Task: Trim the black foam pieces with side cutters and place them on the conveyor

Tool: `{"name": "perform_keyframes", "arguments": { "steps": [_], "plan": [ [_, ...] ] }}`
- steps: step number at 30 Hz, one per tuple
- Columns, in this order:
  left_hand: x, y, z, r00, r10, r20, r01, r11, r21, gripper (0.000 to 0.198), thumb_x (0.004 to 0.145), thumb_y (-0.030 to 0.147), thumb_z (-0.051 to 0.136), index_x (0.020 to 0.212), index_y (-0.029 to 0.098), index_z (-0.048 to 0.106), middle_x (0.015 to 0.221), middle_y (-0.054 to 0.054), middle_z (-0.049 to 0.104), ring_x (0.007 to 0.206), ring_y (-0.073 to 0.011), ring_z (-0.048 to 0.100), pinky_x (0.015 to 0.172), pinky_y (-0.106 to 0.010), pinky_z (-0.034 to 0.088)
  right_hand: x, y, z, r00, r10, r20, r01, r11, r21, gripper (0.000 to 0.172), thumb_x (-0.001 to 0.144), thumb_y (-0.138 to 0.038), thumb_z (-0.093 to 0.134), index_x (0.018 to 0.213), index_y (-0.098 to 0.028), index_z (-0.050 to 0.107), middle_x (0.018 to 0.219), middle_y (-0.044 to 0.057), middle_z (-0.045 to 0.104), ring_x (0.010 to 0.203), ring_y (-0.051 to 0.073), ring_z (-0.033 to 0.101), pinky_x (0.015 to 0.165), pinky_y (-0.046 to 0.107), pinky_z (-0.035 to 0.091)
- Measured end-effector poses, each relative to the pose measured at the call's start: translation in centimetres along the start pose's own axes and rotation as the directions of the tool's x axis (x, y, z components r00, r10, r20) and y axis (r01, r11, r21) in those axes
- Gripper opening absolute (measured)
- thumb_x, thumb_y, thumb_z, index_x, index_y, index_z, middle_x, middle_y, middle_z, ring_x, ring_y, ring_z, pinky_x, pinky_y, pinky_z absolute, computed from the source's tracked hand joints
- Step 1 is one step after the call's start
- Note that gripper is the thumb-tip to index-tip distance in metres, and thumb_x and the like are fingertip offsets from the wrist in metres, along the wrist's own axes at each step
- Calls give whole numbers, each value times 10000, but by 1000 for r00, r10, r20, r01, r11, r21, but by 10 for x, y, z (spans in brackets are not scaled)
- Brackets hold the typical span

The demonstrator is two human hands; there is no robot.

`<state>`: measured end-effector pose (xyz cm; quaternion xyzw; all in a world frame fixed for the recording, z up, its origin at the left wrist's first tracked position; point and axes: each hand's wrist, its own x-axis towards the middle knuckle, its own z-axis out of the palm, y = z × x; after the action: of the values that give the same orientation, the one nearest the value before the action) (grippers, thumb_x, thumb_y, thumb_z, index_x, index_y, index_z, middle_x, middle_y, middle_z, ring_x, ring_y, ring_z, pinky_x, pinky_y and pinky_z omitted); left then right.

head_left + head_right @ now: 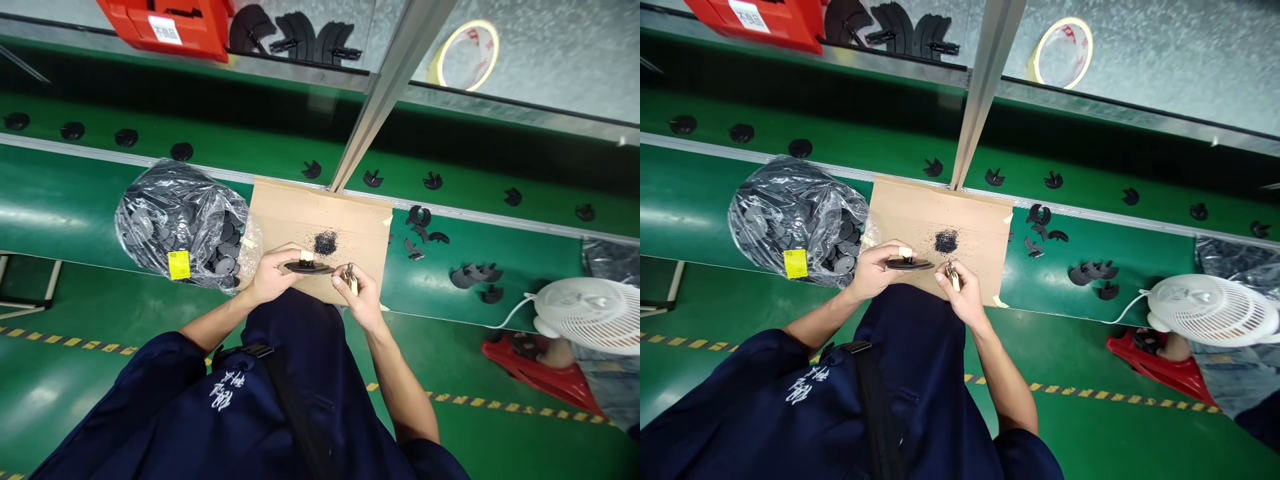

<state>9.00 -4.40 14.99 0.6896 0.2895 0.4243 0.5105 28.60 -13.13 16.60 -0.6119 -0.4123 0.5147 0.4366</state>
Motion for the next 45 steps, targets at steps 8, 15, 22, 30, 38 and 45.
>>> {"name": "perform_keyframes", "arguments": {
  "steps": [8, 15, 22, 30, 38, 45],
  "plan": [
    [-1, 1, 1, 995, 90, 39, -95, 986, 134, 160, 904, 253, 756, 1042, 175, 780, 935, -82, 759, 879, -158, 712, 784, -267, 584, -6, -3, 5, 979, -193, -72, 179, 970, -162, 271, 898, -484, 699, 900, -223, 624, 774, -5, 606, 699, 157, 557, 693, 306, 477],
    [-2, 2, 2, 997, 76, 23, -79, 981, 176, 221, 882, 301, 785, 1050, 161, 758, 890, -62, 750, 820, -148, 697, 745, -256, 565, -6, -8, 0, 895, -441, -62, 391, 845, -366, 66, 948, -290, 650, 978, -232, 643, 874, 35, 678, 772, 182, 635, 729, 333, 511],
    [-2, 7, 2, 989, 136, 58, -146, 963, 226, 189, 895, 289, 771, 1037, 169, 738, 897, -62, 762, 807, -151, 704, 746, -267, 570, -1, -13, -9, 816, -564, 125, 549, 690, -472, 80, 964, -193, 604, 994, -227, 669, 815, 44, 674, 753, 192, 612, 699, 346, 478],
    [-1, 4, -9, 965, 168, 201, -216, 944, 250, 165, 926, 224, 725, 1082, 175, 736, 1002, -101, 761, 935, -172, 724, 818, -288, 596, -7, -21, -13, 835, -514, 195, 545, 729, -413, 95, 996, -264, 593, 994, -224, 679, 817, 45, 670, 718, 181, 585, 673, 337, 451],
    [-5, 8, -6, 958, 234, 164, -264, 946, 187, 141, 913, 206, 738, 1049, 173, 754, 946, -97, 775, 851, -157, 734, 757, -253, 592, 6, -23, -29, 878, -382, 288, 459, 505, -731, 173, 946, -177, 525, 1066, -204, 647, 927, 80, 668, 876, 242, 569, 796, 367, 419],
    [-5, 11, -4, 958, 254, 133, -278, 936, 214, 131, 911, 244, 751, 1011, 160, 756, 904, -93, 775, 803, -146, 725, 722, -249, 589, 6, -24, -25, 799, -407, 443, 577, 311, -755, 205, 926, -145, 496, 1071, -191, 635, 900, 76, 635, 872, 242, 505, 748, 359, 347]
  ]
}}
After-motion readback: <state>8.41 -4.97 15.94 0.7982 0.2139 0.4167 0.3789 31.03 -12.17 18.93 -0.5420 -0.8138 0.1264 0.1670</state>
